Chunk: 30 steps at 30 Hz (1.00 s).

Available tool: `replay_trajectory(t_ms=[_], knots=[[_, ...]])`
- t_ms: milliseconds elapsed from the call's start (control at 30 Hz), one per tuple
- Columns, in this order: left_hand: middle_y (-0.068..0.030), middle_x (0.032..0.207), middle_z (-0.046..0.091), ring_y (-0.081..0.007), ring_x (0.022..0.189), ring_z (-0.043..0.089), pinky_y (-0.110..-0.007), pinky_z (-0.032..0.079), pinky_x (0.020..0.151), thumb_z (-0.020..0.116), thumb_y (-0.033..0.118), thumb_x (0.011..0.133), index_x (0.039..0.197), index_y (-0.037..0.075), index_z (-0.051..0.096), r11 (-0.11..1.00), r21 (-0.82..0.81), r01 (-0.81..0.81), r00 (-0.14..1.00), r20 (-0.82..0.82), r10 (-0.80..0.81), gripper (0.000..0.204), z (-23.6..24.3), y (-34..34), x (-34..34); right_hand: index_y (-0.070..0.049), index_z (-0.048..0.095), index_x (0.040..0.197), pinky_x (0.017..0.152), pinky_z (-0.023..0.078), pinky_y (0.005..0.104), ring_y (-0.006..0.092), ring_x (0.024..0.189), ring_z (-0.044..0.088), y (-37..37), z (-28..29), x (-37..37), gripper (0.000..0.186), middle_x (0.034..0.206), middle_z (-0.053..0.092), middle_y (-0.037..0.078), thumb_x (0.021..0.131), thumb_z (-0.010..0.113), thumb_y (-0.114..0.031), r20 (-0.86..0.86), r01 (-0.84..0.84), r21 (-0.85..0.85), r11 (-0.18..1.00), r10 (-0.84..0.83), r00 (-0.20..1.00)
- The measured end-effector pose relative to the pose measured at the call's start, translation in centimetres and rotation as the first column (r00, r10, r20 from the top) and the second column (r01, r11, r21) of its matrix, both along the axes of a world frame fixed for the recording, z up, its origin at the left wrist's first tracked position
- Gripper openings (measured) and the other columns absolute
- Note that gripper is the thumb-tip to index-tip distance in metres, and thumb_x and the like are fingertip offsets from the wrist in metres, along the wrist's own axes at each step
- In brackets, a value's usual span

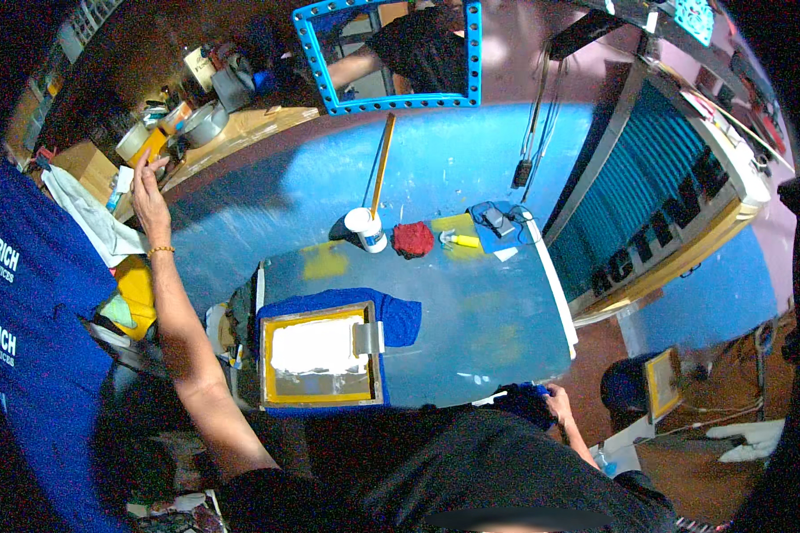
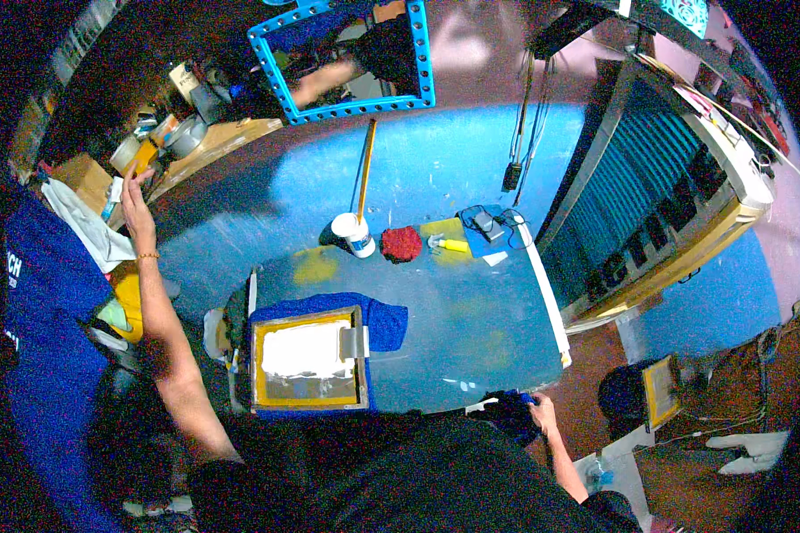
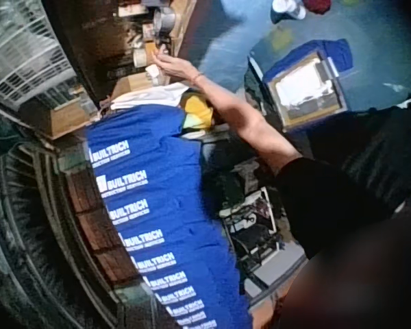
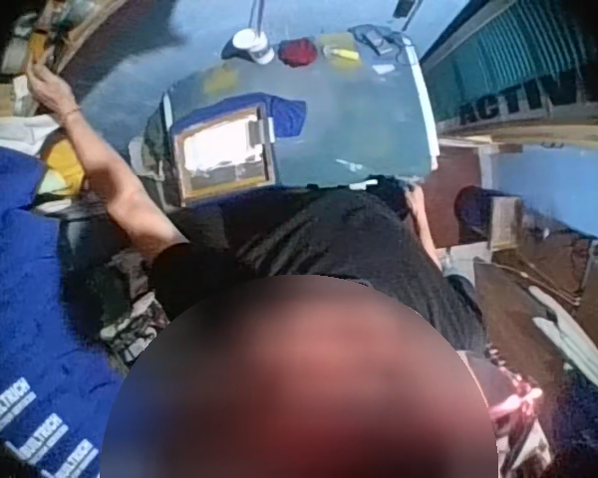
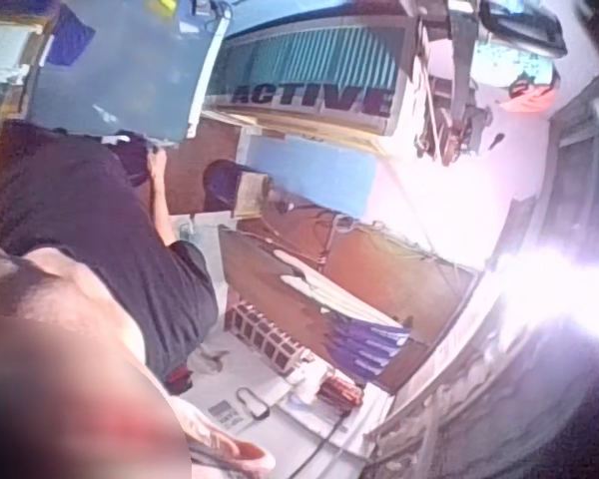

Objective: The person lays a blue t-shirt on a screen-printing station, aligns a yellow-framed screen over the logo area, and uses a squeegee to pull white ink across the screen onto the shirt. After each print, the shirt is lifted and repositioned, and the process is repeated multiple times.

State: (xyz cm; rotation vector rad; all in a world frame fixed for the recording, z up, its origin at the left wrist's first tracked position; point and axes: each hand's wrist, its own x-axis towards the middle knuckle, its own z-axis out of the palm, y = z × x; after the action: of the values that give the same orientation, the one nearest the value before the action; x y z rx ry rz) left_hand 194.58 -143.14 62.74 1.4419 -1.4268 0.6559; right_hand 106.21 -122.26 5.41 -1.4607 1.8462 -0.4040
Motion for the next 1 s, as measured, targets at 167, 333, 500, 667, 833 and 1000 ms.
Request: replay_trajectory(t_ms=[167, 333, 500, 667, 833, 1000], knots=[[-0.0093, 0.124, 0.075, -0.0256, 0.129, 0.059, -0.041, 0.033, 0.119, 0.031, 0.044, 0.115, 0.147, 0.006, 0.054, 0.996, -0.012, 0.088, 0.992, -0.09, -0.089, 0.055, 0.6, 0.1, 0.2, 0.002, 0.073, 0.113, 0.086, 0.057, 0.0394, 0.032, 0.097, 0.075, -1.7, -0.2, -0.5, 0.026, 0.101, 0.077, 0.02, 0.088, 0.072, -0.005, 0.026, -0.052, -0.085, 0.995, 0.055, 0.998], [-0.0104, 0.128, 0.073, -0.0263, 0.134, 0.056, -0.04, 0.035, 0.119, 0.029, 0.048, 0.115, 0.149, 0.005, 0.052, 0.99, 0.041, 0.132, 0.985, -0.116, -0.126, 0.06, 0.8, 0.2, -0.4, 0.002, 0.074, 0.113, 0.088, 0.057, 0.0388, 0.0278, 0.096, 0.074, -2.2, -1.7, -1.4, 0.026, 0.102, 0.078, 0.019, 0.088, 0.07, 0.0, 0.037, -0.061, -0.069, 0.996, 0.063, 0.997], [-0.014, 0.14, 0.065, -0.0278, 0.137, 0.054, -0.041, 0.035, 0.119, 0.03, 0.05, 0.114, 0.152, 0.004, 0.049, 0.993, -0.073, 0.088, 0.995, -0.044, -0.091, 0.062, 0.5, 0.1, -0.7, 0.001, 0.074, 0.112, 0.087, 0.057, 0.0379, 0.027, 0.093, 0.074, -1.7, -4.6, -1.0, 0.026, 0.098, 0.078, 0.017, 0.087, 0.069, 0.0, 0.018, 0.057, -0.036, 0.998, -0.057, 0.998], [-0.015, 0.14, 0.065, -0.029, 0.138, 0.052, -0.043, 0.028, 0.122, 0.032, 0.053, 0.113, 0.153, 0.0, 0.046, 0.979, -0.14, 0.151, 0.988, -0.005, -0.154, 0.068, 0.0, 0.1, -0.5, 0.0, 0.071, 0.118, 0.08, 0.058, 0.0364, 0.0238, 0.086, 0.073, -0.3, -5.7, 0.7, 0.03, 0.093, 0.076, 0.014, 0.089, 0.069, -0.001, -0.047, 0.033, 0.065, 0.997, -0.029, 0.998], [-0.0156, 0.14, 0.064, -0.0306, 0.138, 0.052, -0.044, 0.029, 0.122, 0.029, 0.052, 0.113, 0.152, -0.001, 0.047, 0.967, -0.122, 0.223, 0.973, -0.035, -0.229, 0.067, -0.2, 0.3, -0.3, 0.002, 0.072, 0.116, 0.085, 0.058, 0.0395, 0.026, 0.091, 0.075, 1.6, -3.5, 3.7, 0.029, 0.1, 0.078, 0.019, 0.089, 0.072, -0.007, -0.021, -0.05, -0.037, 0.998, 0.049, 0.999], [-0.0162, 0.139, 0.065, -0.0305, 0.136, 0.053, -0.044, 0.03, 0.122, 0.032, 0.049, 0.113, 0.148, -0.002, 0.05, 0.934, -0.176, 0.312, 0.947, -0.027, -0.321, 0.064, -1.0, 0.4, 0.7, 0.004, 0.072, 0.11, 0.087, 0.057, 0.0415, 0.0304, 0.092, 0.076, 3.8, -3.8, 5.5, 0.031, 0.098, 0.078, 0.021, 0.089, 0.073, -0.019, -0.056, -0.015, -0.024, 1.0, 0.013, 0.998]])
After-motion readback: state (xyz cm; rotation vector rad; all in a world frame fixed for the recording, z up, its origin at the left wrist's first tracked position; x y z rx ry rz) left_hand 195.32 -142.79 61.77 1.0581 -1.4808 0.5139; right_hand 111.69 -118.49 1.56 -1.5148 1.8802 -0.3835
